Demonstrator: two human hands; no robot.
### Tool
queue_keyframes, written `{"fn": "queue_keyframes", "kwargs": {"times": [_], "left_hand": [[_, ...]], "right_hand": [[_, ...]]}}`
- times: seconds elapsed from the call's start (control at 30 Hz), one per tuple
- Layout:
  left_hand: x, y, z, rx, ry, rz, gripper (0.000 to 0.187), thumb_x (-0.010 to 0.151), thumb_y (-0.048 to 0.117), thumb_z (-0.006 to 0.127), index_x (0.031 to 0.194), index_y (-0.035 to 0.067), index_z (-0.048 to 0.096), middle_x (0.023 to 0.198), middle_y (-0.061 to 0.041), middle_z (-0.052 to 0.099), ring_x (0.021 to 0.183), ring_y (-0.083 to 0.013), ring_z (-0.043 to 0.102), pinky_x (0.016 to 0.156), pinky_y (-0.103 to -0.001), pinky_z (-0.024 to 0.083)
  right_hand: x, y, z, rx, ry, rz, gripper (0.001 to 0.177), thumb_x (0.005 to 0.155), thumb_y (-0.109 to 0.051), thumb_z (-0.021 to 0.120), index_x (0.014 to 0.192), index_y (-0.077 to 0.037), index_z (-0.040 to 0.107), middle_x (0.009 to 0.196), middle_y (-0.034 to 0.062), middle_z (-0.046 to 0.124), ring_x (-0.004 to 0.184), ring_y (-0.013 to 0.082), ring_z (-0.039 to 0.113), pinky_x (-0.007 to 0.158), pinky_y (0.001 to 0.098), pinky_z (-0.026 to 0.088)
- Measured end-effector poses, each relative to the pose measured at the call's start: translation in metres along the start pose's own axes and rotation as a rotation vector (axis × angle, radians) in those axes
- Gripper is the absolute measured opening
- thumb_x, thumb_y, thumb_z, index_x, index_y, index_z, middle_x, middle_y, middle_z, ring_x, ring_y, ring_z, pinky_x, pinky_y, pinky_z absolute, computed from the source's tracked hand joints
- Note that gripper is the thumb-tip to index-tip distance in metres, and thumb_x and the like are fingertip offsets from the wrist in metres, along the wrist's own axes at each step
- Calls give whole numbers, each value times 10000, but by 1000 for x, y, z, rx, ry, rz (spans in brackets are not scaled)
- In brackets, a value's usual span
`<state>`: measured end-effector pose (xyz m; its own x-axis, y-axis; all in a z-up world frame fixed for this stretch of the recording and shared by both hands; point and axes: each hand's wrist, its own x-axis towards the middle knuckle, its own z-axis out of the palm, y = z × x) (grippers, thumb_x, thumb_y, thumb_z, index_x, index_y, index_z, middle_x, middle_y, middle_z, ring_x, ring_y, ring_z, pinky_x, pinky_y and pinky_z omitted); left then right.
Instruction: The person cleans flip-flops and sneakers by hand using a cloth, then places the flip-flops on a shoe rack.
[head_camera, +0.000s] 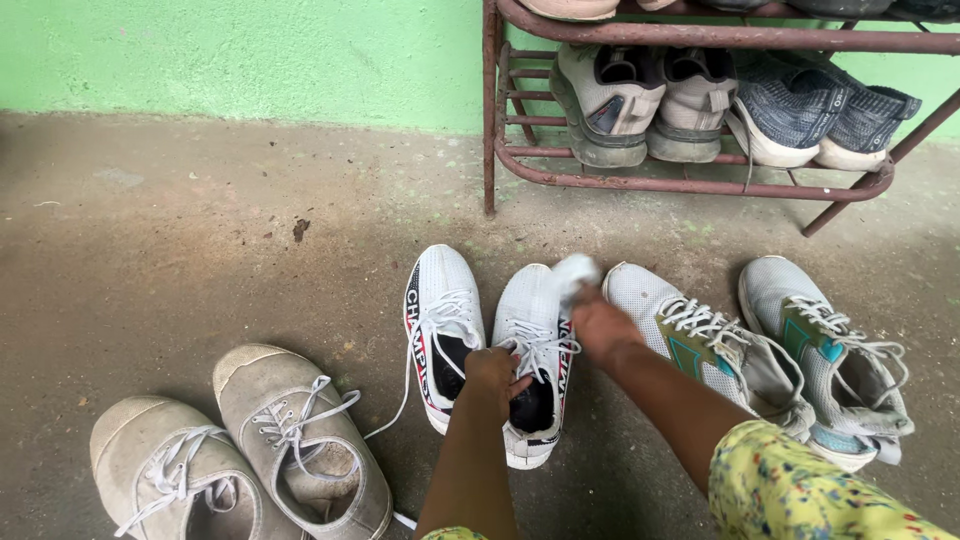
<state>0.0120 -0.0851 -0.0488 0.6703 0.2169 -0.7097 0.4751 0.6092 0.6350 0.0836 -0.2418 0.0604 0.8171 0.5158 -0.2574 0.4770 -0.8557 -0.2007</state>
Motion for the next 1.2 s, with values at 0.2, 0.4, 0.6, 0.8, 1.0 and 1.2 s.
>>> {"fn": "queue_keyframes", "kwargs": {"times": [0.2, 0.4, 0.6, 0.8, 1.0, 1.2], "left_hand": [[-7, 1, -1, 2, -6, 20, 263, 986, -18, 567, 1240, -31, 631, 929, -69, 566, 791, -176, 578, 776, -353, 672], [25, -7, -2, 36, -10, 18, 251, 989, 38, 594, 1231, 31, 663, 984, -79, 635, 834, -185, 632, 773, -332, 661], [48, -14, 11, 96, 75, 30, 234, 983, 100, 633, 1198, 16, 671, 971, -104, 663, 841, -221, 660, 754, -355, 641], [40, -12, 20, 132, 120, 38, 248, 976, 162, 671, 1164, 0, 680, 958, -130, 690, 848, -258, 689, 735, -379, 621], [56, -24, 22, 121, 74, 93, 290, 986, 235, 694, 1158, 2, 679, 968, -145, 690, 839, -286, 676, 723, -409, 598], [55, -14, 25, -184, 48, -26, 293, 1023, 204, 551, 1270, 65, 628, 984, -148, 711, 804, -284, 711, 723, -401, 595]], "right_hand": [[-46, -43, -43, 466, -151, 179, 582, 1055, -538, 288, 1587, -307, 334, 1643, 84, 354, 1449, 293, 420, 1181, 436, 338], [0, 9, 11, -140, -4, 164, 426, 922, -320, 595, 1296, -118, 594, 1375, 170, 589, 1240, 335, 611, 1021, 438, 506], [6, -13, 26, 164, 292, 144, 407, 884, -358, 793, 1071, -9, 699, 1168, 233, 713, 1108, 386, 697, 973, 458, 556], [30, 12, 70, 295, 408, -30, 647, 734, -241, 847, 1299, -84, 573, 1323, 259, 530, 1230, 420, 559, 1027, 460, 481], [54, 51, 96, 145, 366, -222, 432, 816, -279, 810, 1203, -101, 736, 1249, 310, 583, 1189, 463, 578, 1017, 482, 492], [27, 27, 30, 261, -137, 276, 454, 860, -395, 816, 1065, -1, 721, 1114, 246, 772, 883, 308, 770, 829, 389, 617]]}}
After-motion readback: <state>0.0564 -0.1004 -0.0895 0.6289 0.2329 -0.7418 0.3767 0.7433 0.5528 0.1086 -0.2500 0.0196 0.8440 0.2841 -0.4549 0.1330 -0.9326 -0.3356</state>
